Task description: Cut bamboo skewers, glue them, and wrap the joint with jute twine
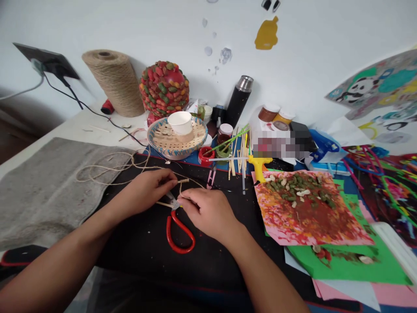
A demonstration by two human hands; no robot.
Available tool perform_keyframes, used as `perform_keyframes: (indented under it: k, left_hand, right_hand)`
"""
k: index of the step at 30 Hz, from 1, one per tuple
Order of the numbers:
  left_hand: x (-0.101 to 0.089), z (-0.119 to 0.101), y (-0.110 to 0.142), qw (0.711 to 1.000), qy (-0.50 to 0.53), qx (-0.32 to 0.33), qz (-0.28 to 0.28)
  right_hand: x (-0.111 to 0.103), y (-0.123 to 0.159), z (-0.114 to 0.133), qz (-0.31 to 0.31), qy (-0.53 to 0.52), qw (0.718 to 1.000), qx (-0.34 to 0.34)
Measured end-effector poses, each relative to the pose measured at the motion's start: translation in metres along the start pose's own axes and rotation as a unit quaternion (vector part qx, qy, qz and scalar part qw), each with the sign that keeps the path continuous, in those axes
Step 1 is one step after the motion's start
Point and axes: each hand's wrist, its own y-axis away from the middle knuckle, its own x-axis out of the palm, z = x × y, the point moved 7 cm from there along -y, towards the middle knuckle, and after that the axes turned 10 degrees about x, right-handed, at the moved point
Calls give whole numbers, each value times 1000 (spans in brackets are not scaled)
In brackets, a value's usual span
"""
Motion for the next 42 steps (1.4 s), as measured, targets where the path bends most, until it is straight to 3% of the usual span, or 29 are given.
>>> perform_keyframes:
  k: [16,22,25,31,39,42]
  left_hand:
    - [-13,-5,2,974,222,-18,-47]
    - [1,-2,5,907,416,-61,2]
    - [4,-3,5,885,460,-74,9]
    - [9,-9,6,881,465,-70,47]
    - [20,-25,17,893,404,-30,195]
    - [23,-26,17,913,349,-9,210]
  right_hand:
    - [10,-1,-6,31,43,999,13]
    - [8,-3,-8,22,39,999,25]
    - [7,-4,-10,13,38,999,30]
    - [5,-5,-19,10,20,999,48]
    - [2,-9,-24,24,-67,994,86]
    - [2,-9,-24,33,-52,995,85]
